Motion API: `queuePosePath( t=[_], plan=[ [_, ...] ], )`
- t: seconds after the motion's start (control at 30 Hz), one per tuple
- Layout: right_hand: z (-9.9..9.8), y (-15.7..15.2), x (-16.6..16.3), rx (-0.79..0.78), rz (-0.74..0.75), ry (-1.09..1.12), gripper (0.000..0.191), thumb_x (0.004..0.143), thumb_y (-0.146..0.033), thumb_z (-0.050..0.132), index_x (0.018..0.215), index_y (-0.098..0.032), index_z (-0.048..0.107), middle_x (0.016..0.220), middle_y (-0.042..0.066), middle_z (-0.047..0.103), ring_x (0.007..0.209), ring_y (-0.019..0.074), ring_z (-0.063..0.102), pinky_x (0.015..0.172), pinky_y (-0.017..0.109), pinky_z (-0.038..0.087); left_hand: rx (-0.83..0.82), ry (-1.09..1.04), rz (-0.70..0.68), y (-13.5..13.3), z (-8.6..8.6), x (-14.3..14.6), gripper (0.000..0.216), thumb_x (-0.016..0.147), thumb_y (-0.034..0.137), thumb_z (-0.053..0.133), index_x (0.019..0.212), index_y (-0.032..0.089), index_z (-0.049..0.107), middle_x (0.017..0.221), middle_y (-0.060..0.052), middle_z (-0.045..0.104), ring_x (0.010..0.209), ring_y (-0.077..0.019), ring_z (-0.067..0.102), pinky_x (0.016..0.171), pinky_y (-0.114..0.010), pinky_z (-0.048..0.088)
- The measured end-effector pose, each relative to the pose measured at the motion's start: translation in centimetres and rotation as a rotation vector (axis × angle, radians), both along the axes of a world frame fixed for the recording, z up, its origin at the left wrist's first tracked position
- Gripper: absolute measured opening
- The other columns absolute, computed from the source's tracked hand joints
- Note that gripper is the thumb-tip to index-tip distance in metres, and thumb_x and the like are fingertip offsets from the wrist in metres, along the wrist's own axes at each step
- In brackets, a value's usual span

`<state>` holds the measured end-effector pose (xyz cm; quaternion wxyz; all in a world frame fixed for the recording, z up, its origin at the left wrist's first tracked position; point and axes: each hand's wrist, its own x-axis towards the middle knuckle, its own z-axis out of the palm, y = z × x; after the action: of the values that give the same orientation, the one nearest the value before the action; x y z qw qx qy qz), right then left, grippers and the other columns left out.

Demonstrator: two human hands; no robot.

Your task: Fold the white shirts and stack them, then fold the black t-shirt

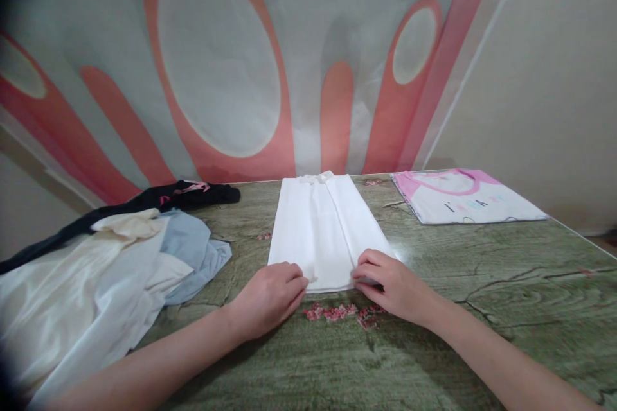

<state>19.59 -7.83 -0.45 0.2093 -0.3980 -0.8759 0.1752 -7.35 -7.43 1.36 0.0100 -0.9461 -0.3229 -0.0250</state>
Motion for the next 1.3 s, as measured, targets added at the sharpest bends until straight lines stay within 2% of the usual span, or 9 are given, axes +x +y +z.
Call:
queuePosePath(
  t=[0.23, 0.5, 0.67, 0.87, 0.93, 1.07, 1.13, 1.2, 1.3],
  plan=[
    [-1.1, 0.0, -0.2, 0.178, 0.026, -0.060, 0.019, 0.086, -0.014, 0.044, 0.094, -0.018, 0.061, 0.089, 0.008, 0.057, 0.081, 0.0179, 0.054, 0.071, 0.032, 0.046, 0.151, 0.062, -0.069, -0.4, -0.3, 0.2, 0.013, 0.087, 0.013, 0.043, 0.077, 0.015, 0.051, 0.076, -0.005, 0.053, 0.069, -0.0189, 0.051, 0.061, -0.032, 0.042],
    [-0.7, -0.5, -0.5, 0.301, 0.107, -0.130, 0.015, 0.079, -0.010, 0.047, 0.085, -0.016, 0.060, 0.091, 0.009, 0.058, 0.086, 0.0194, 0.054, 0.075, 0.036, 0.045, 0.102, 0.029, -0.109, -0.5, -0.1, 0.1, 0.011, 0.088, 0.016, 0.043, 0.089, 0.013, 0.053, 0.096, -0.009, 0.057, 0.088, -0.0212, 0.054, 0.073, -0.033, 0.046],
    [-0.4, -0.7, -0.3, 0.255, 0.142, -0.161, 0.015, 0.079, -0.009, 0.048, 0.086, -0.016, 0.059, 0.094, 0.009, 0.059, 0.087, 0.0190, 0.055, 0.077, 0.036, 0.046, 0.030, 0.067, -0.158, -0.5, 0.1, -0.2, 0.016, 0.089, 0.013, 0.041, 0.099, 0.013, 0.053, 0.112, -0.010, 0.055, 0.094, -0.0208, 0.055, 0.080, -0.033, 0.047],
    [-0.8, -0.5, 0.4, 0.168, 0.049, -0.043, 0.035, 0.077, -0.012, 0.051, 0.112, -0.017, 0.054, 0.108, 0.011, 0.058, 0.097, 0.0198, 0.055, 0.084, 0.034, 0.048, -0.144, -0.095, -0.045, -0.3, 0.7, -0.4, 0.042, 0.089, 0.027, 0.045, 0.128, 0.013, 0.036, 0.128, -0.013, 0.045, 0.113, -0.0229, 0.048, 0.093, -0.034, 0.042],
    [-0.5, -0.3, 0.9, 0.112, 0.024, -0.054, 0.039, 0.077, -0.017, 0.054, 0.116, -0.018, 0.053, 0.111, 0.011, 0.057, 0.100, 0.0208, 0.054, 0.087, 0.035, 0.047, -0.200, -0.112, -0.028, -0.1, 1.1, -0.6, 0.049, 0.087, 0.033, 0.048, 0.129, 0.012, 0.035, 0.127, -0.014, 0.046, 0.114, -0.0231, 0.047, 0.095, -0.034, 0.040],
    [0.7, 0.3, 2.6, 0.011, 0.042, -0.113, 0.043, 0.074, -0.024, 0.060, 0.117, -0.022, 0.055, 0.115, 0.009, 0.056, 0.105, 0.0227, 0.053, 0.091, 0.037, 0.044, -0.271, -0.051, -0.005, 0.6, 2.7, -2.0, 0.061, 0.076, 0.045, 0.061, 0.124, 0.013, 0.043, 0.121, -0.014, 0.051, 0.110, -0.0266, 0.048, 0.096, -0.038, 0.037],
    [1.3, 0.4, 3.3, -0.023, 0.048, -0.134, 0.044, 0.074, -0.023, 0.060, 0.118, -0.023, 0.055, 0.117, 0.008, 0.056, 0.107, 0.0226, 0.053, 0.093, 0.036, 0.043, -0.284, -0.006, 0.011, 0.8, 3.6, -3.1, 0.066, 0.069, 0.043, 0.067, 0.124, 0.013, 0.044, 0.127, -0.015, 0.048, 0.115, -0.0281, 0.045, 0.099, -0.039, 0.034],
    [1.7, 0.5, 3.6, -0.045, 0.048, -0.151, 0.045, 0.073, -0.021, 0.060, 0.117, -0.024, 0.055, 0.118, 0.007, 0.056, 0.107, 0.0221, 0.052, 0.093, 0.036, 0.042, -0.293, 0.041, 0.036, 0.7, 4.0, -3.9, 0.066, 0.068, 0.033, 0.066, 0.127, 0.013, 0.042, 0.134, -0.015, 0.041, 0.119, -0.0273, 0.042, 0.101, -0.038, 0.033],
    [1.8, 0.4, 3.4, -0.044, 0.063, -0.179, 0.041, 0.071, -0.014, 0.056, 0.112, -0.023, 0.058, 0.114, 0.006, 0.057, 0.103, 0.0201, 0.054, 0.090, 0.033, 0.044, -0.255, 0.101, 0.080, 0.4, 3.6, -3.9, 0.056, 0.071, 0.015, 0.057, 0.125, 0.012, 0.044, 0.134, -0.016, 0.042, 0.117, -0.0245, 0.046, 0.099, -0.035, 0.036]
  ],
)
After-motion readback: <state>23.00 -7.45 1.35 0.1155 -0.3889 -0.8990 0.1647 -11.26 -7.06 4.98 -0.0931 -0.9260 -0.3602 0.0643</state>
